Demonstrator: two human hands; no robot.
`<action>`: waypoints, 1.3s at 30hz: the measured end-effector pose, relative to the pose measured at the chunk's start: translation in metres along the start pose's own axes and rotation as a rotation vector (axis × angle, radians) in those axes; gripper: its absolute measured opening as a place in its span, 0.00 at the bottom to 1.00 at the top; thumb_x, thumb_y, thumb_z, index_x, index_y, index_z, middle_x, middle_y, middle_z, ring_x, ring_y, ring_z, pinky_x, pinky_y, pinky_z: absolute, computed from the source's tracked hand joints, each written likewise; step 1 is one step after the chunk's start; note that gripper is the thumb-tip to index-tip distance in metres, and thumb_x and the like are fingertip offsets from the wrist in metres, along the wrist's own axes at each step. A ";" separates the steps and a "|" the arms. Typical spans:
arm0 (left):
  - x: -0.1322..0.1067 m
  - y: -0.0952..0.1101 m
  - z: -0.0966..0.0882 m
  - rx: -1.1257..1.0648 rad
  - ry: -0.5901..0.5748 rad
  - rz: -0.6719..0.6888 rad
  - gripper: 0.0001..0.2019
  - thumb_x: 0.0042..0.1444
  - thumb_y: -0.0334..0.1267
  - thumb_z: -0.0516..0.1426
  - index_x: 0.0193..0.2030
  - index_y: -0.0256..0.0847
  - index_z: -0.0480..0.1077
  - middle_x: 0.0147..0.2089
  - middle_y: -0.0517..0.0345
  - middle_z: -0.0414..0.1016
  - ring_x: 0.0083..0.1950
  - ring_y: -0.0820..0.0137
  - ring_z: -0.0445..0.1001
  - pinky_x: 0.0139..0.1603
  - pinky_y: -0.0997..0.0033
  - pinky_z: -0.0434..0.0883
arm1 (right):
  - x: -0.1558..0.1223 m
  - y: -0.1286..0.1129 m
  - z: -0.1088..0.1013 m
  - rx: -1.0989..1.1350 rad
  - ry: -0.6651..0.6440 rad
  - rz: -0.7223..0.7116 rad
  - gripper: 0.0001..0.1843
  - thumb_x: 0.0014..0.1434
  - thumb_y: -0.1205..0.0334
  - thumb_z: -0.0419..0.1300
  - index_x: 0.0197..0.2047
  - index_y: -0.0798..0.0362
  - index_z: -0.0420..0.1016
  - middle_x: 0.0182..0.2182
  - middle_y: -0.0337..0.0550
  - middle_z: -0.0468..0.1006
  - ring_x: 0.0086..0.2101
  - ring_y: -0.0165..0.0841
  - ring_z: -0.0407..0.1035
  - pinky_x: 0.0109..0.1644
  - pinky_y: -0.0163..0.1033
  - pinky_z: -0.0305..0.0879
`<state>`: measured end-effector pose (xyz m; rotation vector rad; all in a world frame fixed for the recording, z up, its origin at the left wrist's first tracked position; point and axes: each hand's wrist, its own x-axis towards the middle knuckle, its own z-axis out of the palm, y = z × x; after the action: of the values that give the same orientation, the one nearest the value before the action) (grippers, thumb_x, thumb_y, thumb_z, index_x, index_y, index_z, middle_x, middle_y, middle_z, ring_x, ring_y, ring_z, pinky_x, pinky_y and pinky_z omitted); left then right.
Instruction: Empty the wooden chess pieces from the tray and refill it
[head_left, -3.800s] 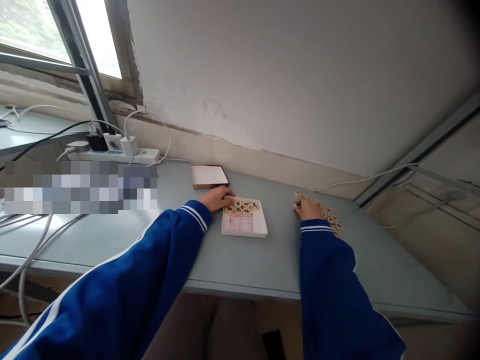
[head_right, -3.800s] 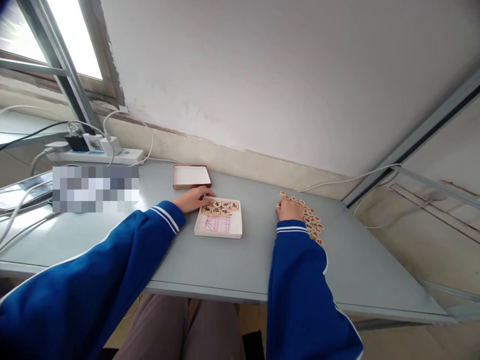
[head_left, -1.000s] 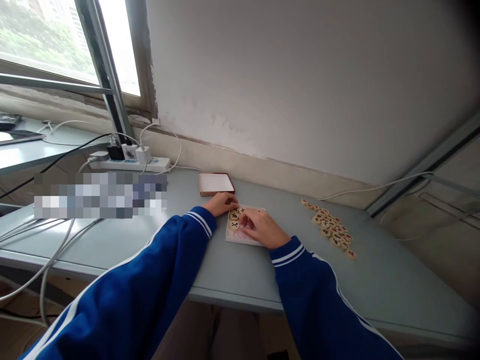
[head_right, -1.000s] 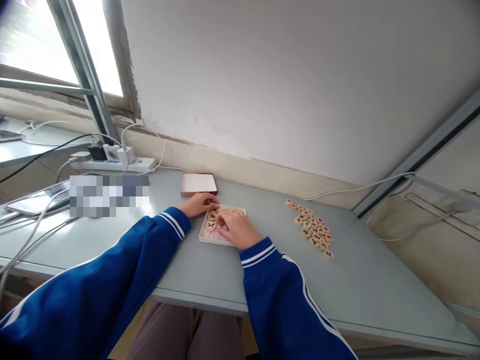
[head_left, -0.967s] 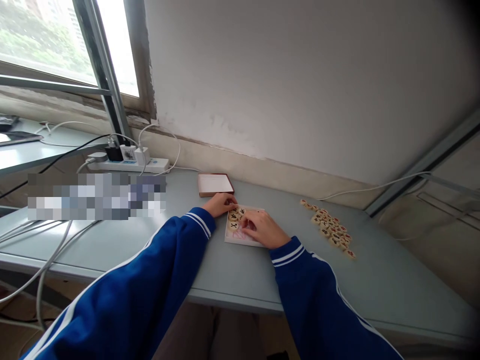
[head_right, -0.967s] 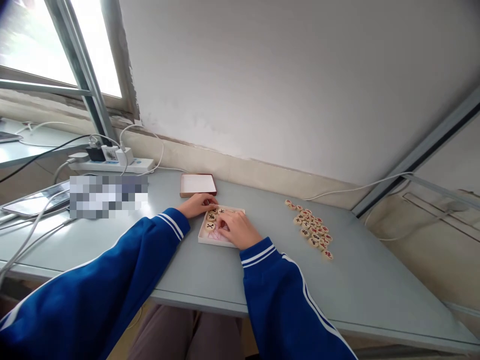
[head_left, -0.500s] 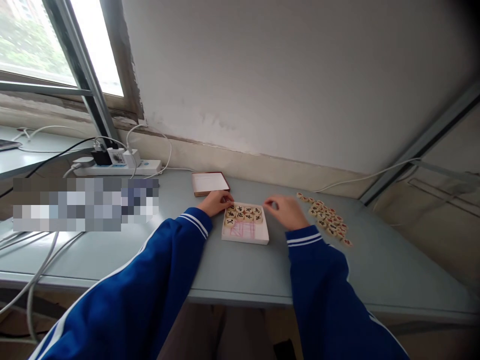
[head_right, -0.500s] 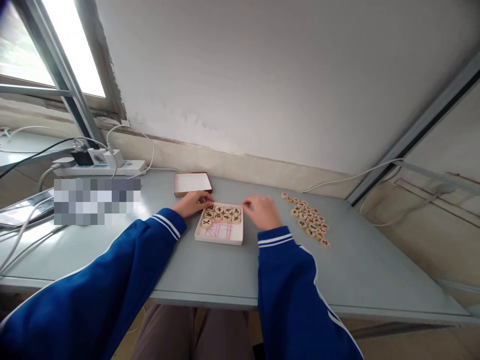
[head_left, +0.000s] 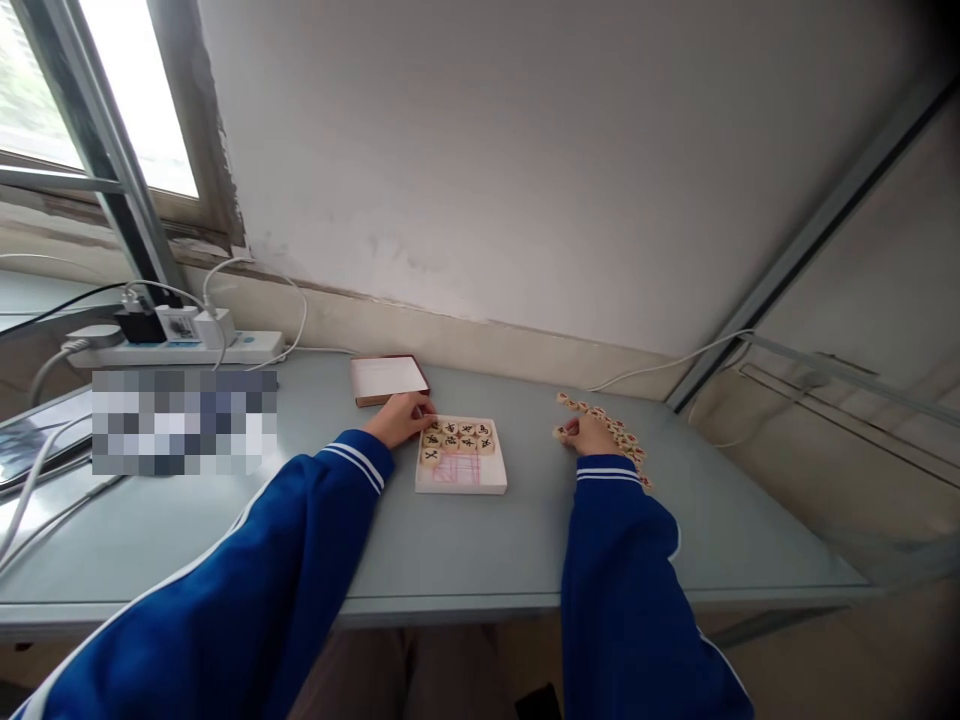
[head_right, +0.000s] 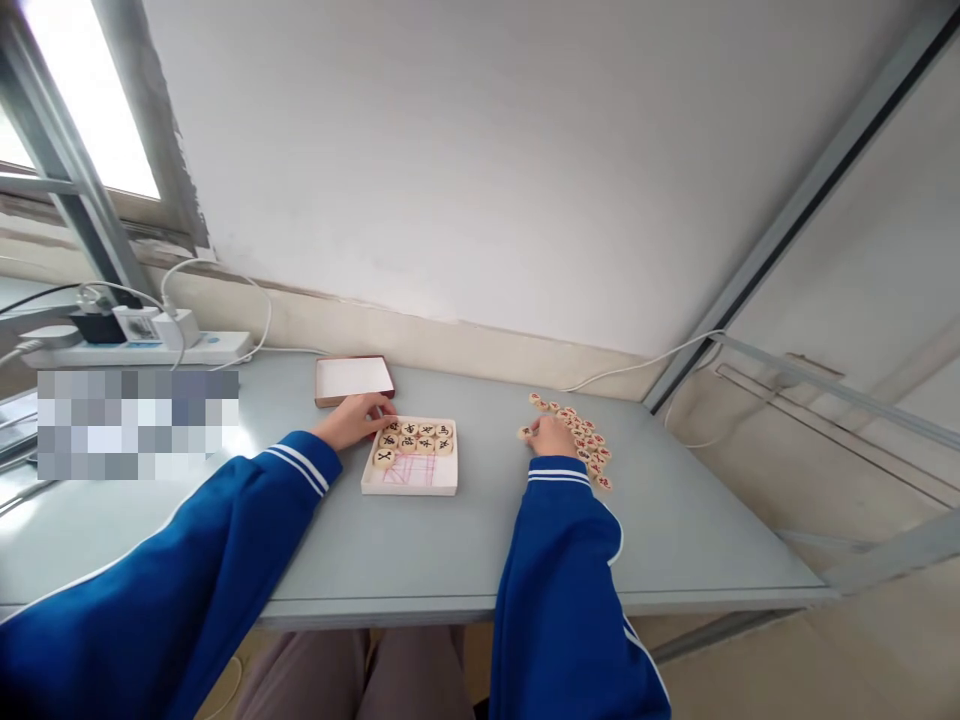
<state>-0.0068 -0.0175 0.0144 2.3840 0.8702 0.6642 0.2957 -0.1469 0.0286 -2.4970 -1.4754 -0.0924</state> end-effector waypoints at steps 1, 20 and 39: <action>0.000 -0.001 0.000 0.005 0.004 0.006 0.13 0.49 0.44 0.51 0.30 0.36 0.70 0.28 0.56 0.73 0.22 0.73 0.69 0.28 0.75 0.65 | 0.001 -0.003 0.001 0.013 -0.027 -0.014 0.09 0.46 0.60 0.60 0.33 0.54 0.72 0.32 0.43 0.73 0.35 0.32 0.66 0.38 0.35 0.59; -0.001 -0.002 0.003 -0.005 0.007 0.020 0.12 0.49 0.41 0.51 0.31 0.34 0.71 0.28 0.55 0.74 0.24 0.74 0.67 0.27 0.76 0.64 | -0.045 -0.106 -0.004 0.440 -0.171 -0.841 0.14 0.44 0.57 0.64 0.36 0.49 0.72 0.34 0.37 0.70 0.34 0.28 0.62 0.38 0.33 0.57; -0.005 0.008 0.001 -0.067 -0.047 -0.030 0.15 0.49 0.44 0.52 0.33 0.33 0.71 0.27 0.55 0.72 0.21 0.76 0.65 0.23 0.77 0.65 | -0.022 -0.045 -0.028 0.090 0.269 -0.447 0.12 0.57 0.59 0.49 0.43 0.49 0.69 0.45 0.44 0.69 0.45 0.35 0.61 0.47 0.39 0.55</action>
<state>-0.0060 -0.0270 0.0171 2.3137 0.8489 0.6142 0.2476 -0.1510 0.0594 -1.9524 -1.8363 -0.4106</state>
